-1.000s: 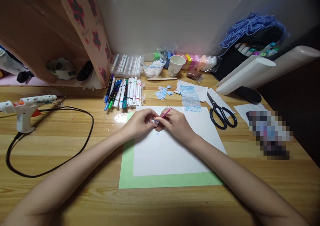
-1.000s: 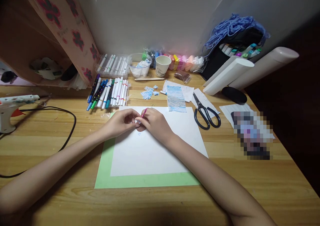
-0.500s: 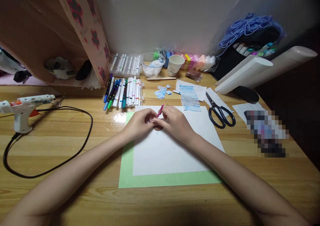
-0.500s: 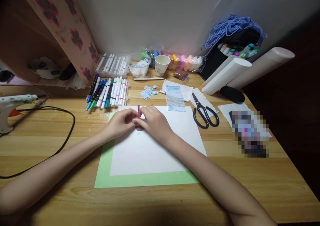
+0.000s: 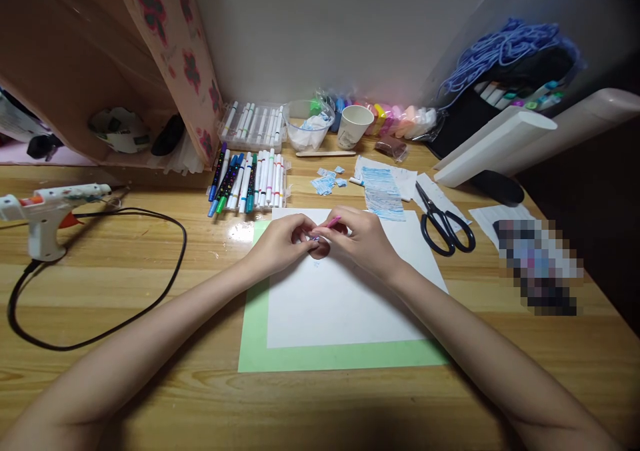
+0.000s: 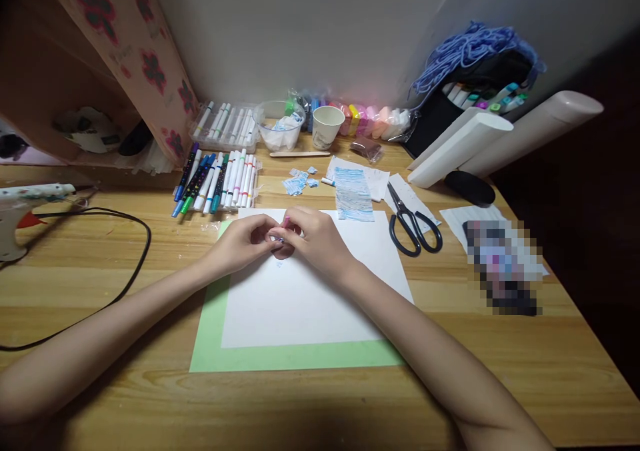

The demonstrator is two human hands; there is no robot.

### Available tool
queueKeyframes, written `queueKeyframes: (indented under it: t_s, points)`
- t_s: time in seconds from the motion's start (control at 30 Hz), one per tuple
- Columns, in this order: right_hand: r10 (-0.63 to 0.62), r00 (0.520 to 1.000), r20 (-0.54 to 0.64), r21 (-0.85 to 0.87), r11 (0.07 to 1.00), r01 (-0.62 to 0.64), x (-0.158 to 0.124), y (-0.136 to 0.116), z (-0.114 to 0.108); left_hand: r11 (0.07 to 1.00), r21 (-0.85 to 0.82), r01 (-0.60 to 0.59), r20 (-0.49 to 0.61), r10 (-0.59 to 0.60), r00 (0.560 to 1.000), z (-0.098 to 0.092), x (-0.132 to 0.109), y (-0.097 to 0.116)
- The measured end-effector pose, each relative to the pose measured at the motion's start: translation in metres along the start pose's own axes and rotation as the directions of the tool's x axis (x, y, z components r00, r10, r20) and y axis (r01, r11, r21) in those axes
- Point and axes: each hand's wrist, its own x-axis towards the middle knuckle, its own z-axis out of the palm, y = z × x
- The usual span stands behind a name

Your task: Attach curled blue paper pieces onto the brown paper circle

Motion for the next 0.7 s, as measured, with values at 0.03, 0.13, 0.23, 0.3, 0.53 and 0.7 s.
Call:
queueKeyframes:
  t_s: [0.03,0.13,0.23,0.3,0.53,0.7]
  points:
    - [0.003,1.0,-0.004,-0.003,1.0,-0.003,0.0,0.0,0.001,1.0,-0.001,-0.002,0.001,0.002,1.0,0.0,0.0,0.0]
    - [0.017,1.0,-0.02,0.005,1.0,-0.017,0.0,-0.001,0.003,1.0,0.002,-0.002,0.0,0.002,1.0,0.001,0.0,0.001]
    - [0.028,0.998,-0.052,0.008,1.0,-0.028,-0.001,-0.001,0.005,1.0,0.011,0.008,-0.012,-0.008,1.0,0.002,-0.001,0.001]
    - [0.026,0.998,-0.062,-0.002,1.0,-0.026,-0.001,-0.001,0.005,1.0,0.023,0.013,-0.022,-0.012,1.0,0.002,-0.001,0.001]
    - [-0.023,0.996,-0.092,-0.033,0.999,0.02,-0.001,-0.005,0.003,0.998,0.068,0.013,-0.049,-0.01,0.999,0.005,-0.002,0.001]
    - [0.038,0.982,-0.188,0.066,0.997,-0.026,-0.006,-0.006,-0.005,0.999,0.033,0.024,-0.029,-0.023,0.999,0.002,-0.001,0.002]
